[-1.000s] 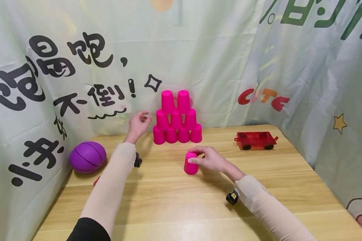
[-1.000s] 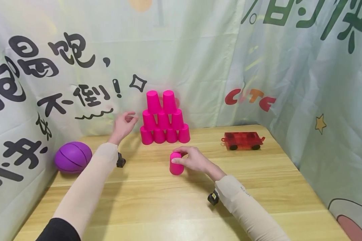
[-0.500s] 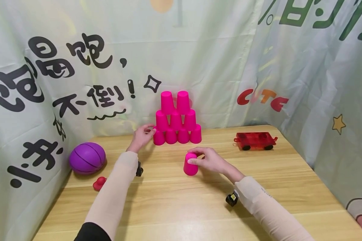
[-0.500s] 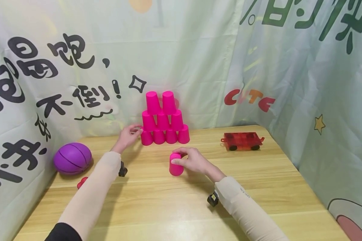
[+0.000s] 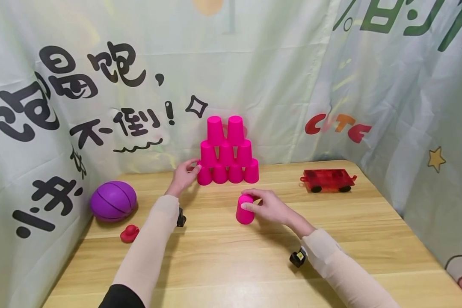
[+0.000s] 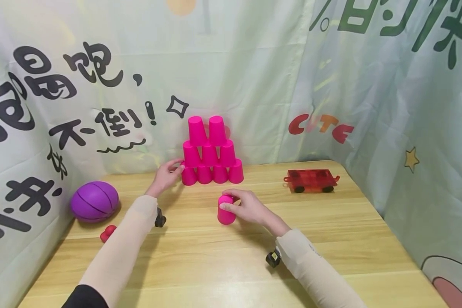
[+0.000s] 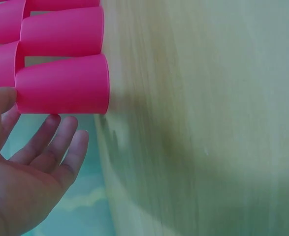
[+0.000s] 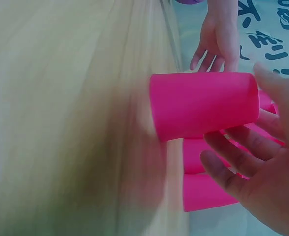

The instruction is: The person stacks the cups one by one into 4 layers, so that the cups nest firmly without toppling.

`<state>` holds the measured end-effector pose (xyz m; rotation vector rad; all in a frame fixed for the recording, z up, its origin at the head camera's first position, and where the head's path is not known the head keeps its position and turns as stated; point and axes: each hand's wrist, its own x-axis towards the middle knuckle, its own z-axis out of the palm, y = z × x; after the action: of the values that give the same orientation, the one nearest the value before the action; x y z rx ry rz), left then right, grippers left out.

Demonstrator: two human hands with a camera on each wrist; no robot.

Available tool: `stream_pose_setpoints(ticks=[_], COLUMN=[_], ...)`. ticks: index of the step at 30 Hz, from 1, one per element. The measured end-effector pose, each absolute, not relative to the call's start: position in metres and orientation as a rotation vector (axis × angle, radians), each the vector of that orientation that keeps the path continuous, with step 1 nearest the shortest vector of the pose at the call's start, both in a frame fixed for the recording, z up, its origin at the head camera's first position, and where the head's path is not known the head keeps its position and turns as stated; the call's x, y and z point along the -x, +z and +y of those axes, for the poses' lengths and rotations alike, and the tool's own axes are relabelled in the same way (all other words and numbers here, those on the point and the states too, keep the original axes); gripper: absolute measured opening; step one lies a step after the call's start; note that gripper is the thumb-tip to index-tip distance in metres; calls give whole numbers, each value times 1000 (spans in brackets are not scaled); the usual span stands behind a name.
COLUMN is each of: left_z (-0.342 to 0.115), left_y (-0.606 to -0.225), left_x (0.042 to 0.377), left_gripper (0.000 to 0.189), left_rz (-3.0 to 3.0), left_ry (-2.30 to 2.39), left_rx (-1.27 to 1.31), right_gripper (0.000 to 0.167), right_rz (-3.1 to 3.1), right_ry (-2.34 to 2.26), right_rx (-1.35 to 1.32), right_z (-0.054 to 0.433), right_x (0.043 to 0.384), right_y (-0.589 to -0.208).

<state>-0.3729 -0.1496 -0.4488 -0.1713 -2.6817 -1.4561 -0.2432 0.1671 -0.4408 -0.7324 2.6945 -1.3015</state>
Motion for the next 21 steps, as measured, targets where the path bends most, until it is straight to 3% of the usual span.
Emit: stream_pose_setpoints(ticks=[5,11,21], left_z=[-151,-152,-151], left_y=[-453,-457,-453], left_x=[375,378,375], left_gripper=[47,47,47], left_rz=[-2673,-2668,-2677], left_ry=[-1516,-1527,-1561], left_rx=[157,176,143], right_gripper=[70,60,59], right_rz=[2669,2660,2861], right_ry=[-1273,-1229,-1313], right_rx=[681,699,704], right_z=[170,174,161], right_x=[242,247,274], right_y=[-448,-452,-393])
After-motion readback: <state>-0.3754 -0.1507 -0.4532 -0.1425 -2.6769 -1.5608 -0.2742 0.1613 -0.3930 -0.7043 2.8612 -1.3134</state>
